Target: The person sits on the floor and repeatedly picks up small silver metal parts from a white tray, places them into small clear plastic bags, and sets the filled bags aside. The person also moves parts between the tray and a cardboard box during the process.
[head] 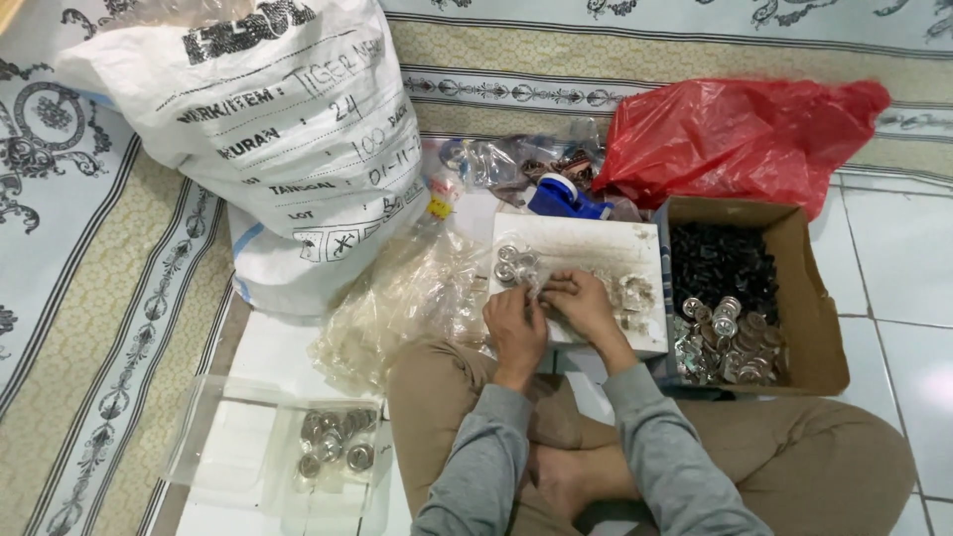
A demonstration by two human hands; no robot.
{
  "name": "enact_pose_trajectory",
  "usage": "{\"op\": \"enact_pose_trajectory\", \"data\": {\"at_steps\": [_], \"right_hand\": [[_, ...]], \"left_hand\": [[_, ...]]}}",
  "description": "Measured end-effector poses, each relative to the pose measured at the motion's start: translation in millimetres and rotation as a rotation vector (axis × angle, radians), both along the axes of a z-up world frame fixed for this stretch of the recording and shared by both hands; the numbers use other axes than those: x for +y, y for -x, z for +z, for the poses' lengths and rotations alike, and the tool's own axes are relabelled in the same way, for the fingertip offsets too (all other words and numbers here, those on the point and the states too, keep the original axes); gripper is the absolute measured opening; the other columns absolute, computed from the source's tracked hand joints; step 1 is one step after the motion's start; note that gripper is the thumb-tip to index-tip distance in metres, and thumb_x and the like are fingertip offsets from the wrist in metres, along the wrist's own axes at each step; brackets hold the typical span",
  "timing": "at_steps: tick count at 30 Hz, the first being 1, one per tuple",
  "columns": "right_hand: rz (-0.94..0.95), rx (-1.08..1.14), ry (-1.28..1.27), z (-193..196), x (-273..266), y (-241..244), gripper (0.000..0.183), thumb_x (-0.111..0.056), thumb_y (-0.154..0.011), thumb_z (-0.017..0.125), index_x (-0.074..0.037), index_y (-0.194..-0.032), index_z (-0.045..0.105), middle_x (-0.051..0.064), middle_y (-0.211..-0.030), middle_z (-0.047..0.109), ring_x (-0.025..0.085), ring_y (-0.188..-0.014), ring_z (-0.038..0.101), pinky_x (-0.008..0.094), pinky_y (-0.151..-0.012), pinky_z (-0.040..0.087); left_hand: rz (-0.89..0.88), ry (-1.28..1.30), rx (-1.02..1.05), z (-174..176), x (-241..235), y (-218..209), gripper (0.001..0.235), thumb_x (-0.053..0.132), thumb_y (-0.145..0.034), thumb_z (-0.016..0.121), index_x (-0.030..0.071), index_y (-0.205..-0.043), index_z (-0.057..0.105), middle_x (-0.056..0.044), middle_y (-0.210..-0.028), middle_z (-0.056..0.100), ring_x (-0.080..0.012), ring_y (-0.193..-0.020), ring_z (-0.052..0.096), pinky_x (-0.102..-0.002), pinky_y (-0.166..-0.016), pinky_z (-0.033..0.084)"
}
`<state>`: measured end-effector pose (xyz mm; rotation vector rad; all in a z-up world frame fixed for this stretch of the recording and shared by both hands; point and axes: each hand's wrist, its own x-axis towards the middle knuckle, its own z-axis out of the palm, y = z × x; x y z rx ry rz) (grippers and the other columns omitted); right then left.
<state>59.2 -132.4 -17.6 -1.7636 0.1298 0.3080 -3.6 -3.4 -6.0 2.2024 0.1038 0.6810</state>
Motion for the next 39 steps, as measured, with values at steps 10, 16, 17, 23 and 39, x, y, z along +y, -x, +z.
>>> {"op": "enact_pose_trajectory", "data": {"at_steps": [10, 16, 17, 23, 39], "right_hand": [[0.198, -0.507, 0.540, 20.4, -3.5, 1.6, 0.062, -0.011, -0.077, 0.075, -0.004, -0.137, 0.061, 0.023, -0.116, 0.066, 0.044, -0.115, 0.062, 0.053, -0.101, 0.049], [-0.045, -0.402, 0.455, -13.3, -13.4, 24.3, 0.016, -0.001, -0.079, 0.069, -0.005, -0.094, 0.065, 0.013, -0.073, 0.064, 0.033, -0.072, 0.069, 0.041, -0.066, 0.054], [-0.134, -0.398, 0.436, -17.0, -12.1, 36.2, 0.015, 0.002, -0.080, 0.066, -0.007, -0.091, 0.061, 0.010, -0.067, 0.059, 0.029, -0.064, 0.064, 0.038, -0.061, 0.052], [-0.074, -0.420, 0.571, 31.6, -8.0, 57.2, 0.017, -0.006, -0.083, 0.068, -0.006, -0.098, 0.059, 0.011, -0.085, 0.057, 0.032, -0.083, 0.064, 0.041, -0.072, 0.053], [0.017, -0.852, 0.790, -16.0, -28.1, 28.2, 0.046, -0.011, -0.076, 0.065, -0.016, -0.122, 0.073, 0.017, -0.114, 0.060, 0.042, -0.102, 0.061, 0.050, -0.086, 0.047]], "left_hand": [[0.033, -0.068, 0.091, -8.5, -1.3, -2.0, 0.036, 0.019, -0.079, 0.073, 0.011, -0.112, 0.061, -0.010, -0.097, 0.057, -0.0332, -0.097, 0.059, -0.048, -0.089, 0.044], [-0.003, -0.157, 0.174, -10.4, -1.8, -8.7, 0.036, 0.015, -0.073, 0.080, 0.011, -0.105, 0.066, -0.010, -0.104, 0.060, -0.0321, -0.106, 0.058, -0.048, -0.095, 0.040], [-0.062, -0.141, 0.137, -11.8, -2.9, -11.1, 0.028, 0.009, -0.073, 0.078, 0.009, -0.099, 0.065, -0.010, -0.100, 0.060, -0.0309, -0.102, 0.058, -0.046, -0.095, 0.040], [-0.117, -0.102, 0.064, -31.7, -14.7, -11.9, 0.022, 0.007, -0.069, 0.072, 0.011, -0.087, 0.059, -0.005, -0.084, 0.055, -0.0283, -0.087, 0.058, -0.045, -0.094, 0.040], [-0.128, -0.237, 0.103, -20.3, -17.8, -10.4, 0.046, 0.014, -0.070, 0.075, 0.009, -0.115, 0.073, -0.010, -0.085, 0.067, -0.0298, -0.096, 0.060, -0.053, -0.100, 0.032]]}}
